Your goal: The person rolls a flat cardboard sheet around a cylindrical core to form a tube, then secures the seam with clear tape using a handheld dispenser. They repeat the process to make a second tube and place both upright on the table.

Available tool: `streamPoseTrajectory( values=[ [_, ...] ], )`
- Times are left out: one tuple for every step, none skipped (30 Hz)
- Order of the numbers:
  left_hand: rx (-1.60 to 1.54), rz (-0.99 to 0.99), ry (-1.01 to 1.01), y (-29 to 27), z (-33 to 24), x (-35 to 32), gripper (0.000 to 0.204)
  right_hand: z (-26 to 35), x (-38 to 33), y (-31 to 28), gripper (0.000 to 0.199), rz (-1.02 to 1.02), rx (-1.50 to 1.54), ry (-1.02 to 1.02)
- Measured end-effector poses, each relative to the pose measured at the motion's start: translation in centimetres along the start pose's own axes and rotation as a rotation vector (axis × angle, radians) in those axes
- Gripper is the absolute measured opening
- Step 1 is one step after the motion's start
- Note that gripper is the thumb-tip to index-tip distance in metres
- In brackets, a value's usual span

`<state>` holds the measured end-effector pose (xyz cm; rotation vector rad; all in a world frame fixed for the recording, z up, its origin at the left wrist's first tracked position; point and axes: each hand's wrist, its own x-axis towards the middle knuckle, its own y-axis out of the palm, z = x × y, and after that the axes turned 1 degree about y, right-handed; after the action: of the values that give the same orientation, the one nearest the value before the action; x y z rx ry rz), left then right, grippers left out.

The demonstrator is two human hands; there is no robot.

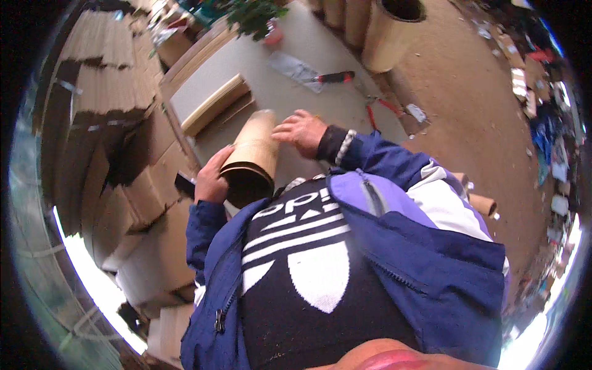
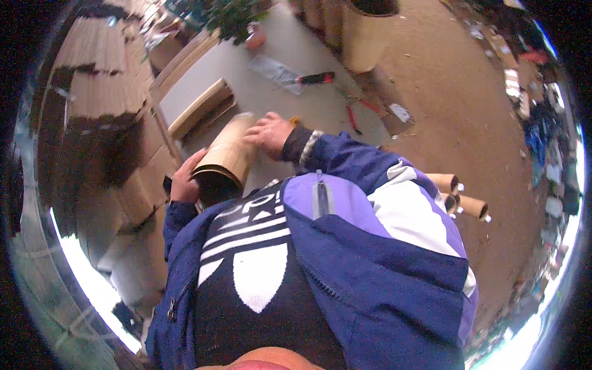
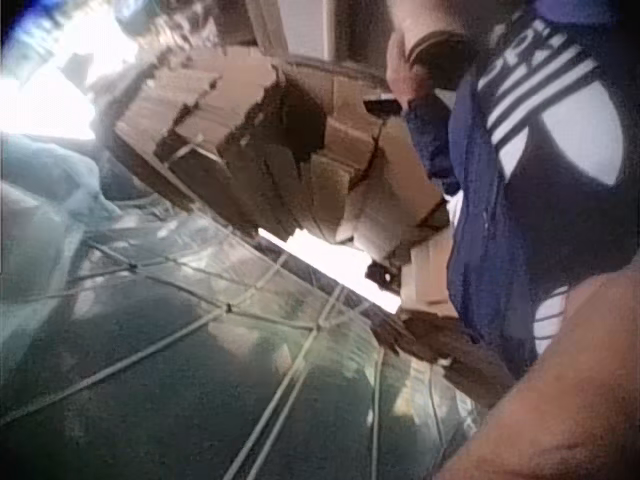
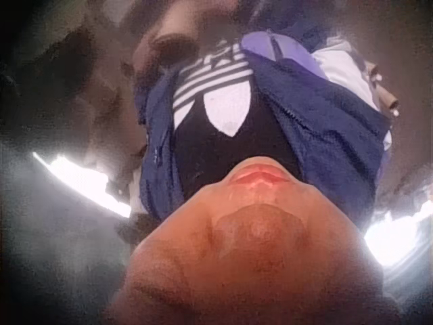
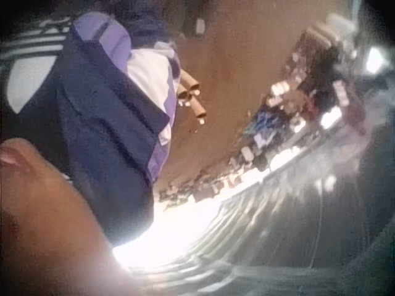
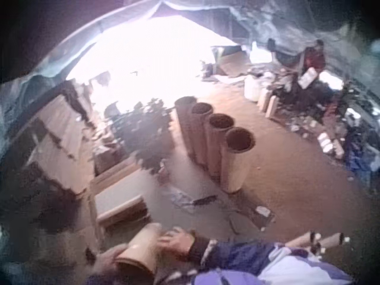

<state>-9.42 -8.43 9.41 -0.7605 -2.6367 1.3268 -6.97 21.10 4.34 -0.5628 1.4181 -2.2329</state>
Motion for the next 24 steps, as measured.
streamPoseTrajectory(
  values=[
    [-0.079, -0.032, -0.008, -0.1, 0.2, 0.2, 0.04, 0.7, -0.8, -0.7, 0.057, -0.285, 0.071, -0.088],
    [-0.119, -0.04, -0.069, -0.2, 0.4, 0.5, 0.04, 1.7, -1.5, -1.1, 0.055, -0.493, 0.13, -0.165],
    [-0.155, -0.045, -0.033, -0.4, 0.5, 0.9, 0.04, 2.6, -2.1, -1.6, 0.054, -0.499, 0.056, -0.274],
    [-0.176, -0.038, -0.044, -0.5, 0.5, 1.4, 0.04, 3.4, -2.4, -1.9, 0.052, -0.423, -0.033, -0.378],
    [-0.184, -0.035, -0.08, -0.7, 0.5, 2.0, 0.041, 4.2, -2.2, -2.0, 0.052, -0.494, -0.031, -0.465],
    [-0.138, -0.006, -0.033, -0.8, 0.2, 2.5, 0.04, 4.8, -2.2, -2.0, 0.036, -0.449, -0.062, -0.438],
    [-0.082, 0.003, 0.003, -0.8, -0.2, 3.0, 0.039, 5.2, -1.8, -2.0, 0.026, -0.325, -0.092, -0.361],
    [0.002, -0.004, 0.026, -0.9, -0.6, 3.7, 0.038, 5.2, -1.4, -2.0, 0.016, -0.141, -0.119, -0.291],
    [0.055, -0.003, 0.052, -0.7, -1.0, 4.2, 0.037, 4.9, -0.9, -2.2, 0.011, -0.257, -0.117, -0.245],
    [-0.01, -0.002, 0.089, -0.7, -1.3, 4.7, 0.04, 4.5, -0.4, -2.5, 0.007, -0.27, -0.113, -0.195],
    [-0.127, -0.085, 0.145, -0.7, -1.4, 5.0, 0.044, 4.0, -0.2, -3.1, 0.005, -0.24, -0.11, -0.127],
    [-0.243, -0.167, 0.249, -0.6, -1.4, 5.3, 0.048, 3.3, -0.3, -4.1, 0.006, -0.328, -0.123, -0.077],
    [-0.59, -0.101, 0.139, -0.7, -1.0, 5.5, 0.056, 2.7, -0.4, -5.4, 0.007, -0.457, -0.064, -0.06],
    [-0.801, -0.092, 0.113, -0.6, -0.5, 5.5, 0.057, 2.4, -1.0, -6.9, 0.007, -0.488, -0.024, 0.018],
    [-0.805, -0.052, 0.067, -0.5, 0.3, 5.4, 0.054, 2.2, -1.9, -8.6, 0.004, -0.589, -0.004, 0.039],
    [-0.827, -0.032, 0.076, -0.4, 1.3, 5.1, 0.051, 1.8, -3.5, -10.7, 0.008, -0.608, -0.095, 0.164],
    [-0.765, 0.028, 0.039, 0.0, 2.3, 4.9, 0.047, 1.4, -5.0, -12.9, 0.009, -0.651, -0.027, 0.196],
    [-0.715, 0.074, 0.042, 0.7, 3.2, 4.8, 0.043, 1.2, -7.0, -15.0, 0.016, -0.676, -0.062, 0.286],
    [-0.649, 0.131, -0.035, 1.6, 4.0, 4.7, 0.039, 0.6, -8.4, -16.8, 0.018, -0.68, 0.021, 0.326],
    [-0.589, 0.153, -0.112, 2.5, 4.6, 4.5, 0.039, 0.4, -9.8, -18.1, 0.018, -0.683, 0.043, 0.372],
    [-0.524, 0.134, -0.017, 3.5, 5.1, 4.1, 0.039, -0.1, -10.9, -19.0, 0.017, -0.707, 0.02, 0.397],
    [-0.447, 0.156, -0.043, 4.5, 5.3, 3.8, 0.041, -0.6, -12.0, -19.5, 0.015, -0.75, 0.024, 0.427],
    [-0.393, 0.194, -0.068, 5.4, 5.4, 3.6, 0.042, -1.5, -13.0, -20.0, 0.013, -0.767, -0.06, 0.431],
    [-0.346, 0.215, -0.048, 6.1, 5.3, 3.4, 0.042, -2.5, -13.9, -20.3, 0.011, -0.777, -0.136, 0.438]
  ],
)
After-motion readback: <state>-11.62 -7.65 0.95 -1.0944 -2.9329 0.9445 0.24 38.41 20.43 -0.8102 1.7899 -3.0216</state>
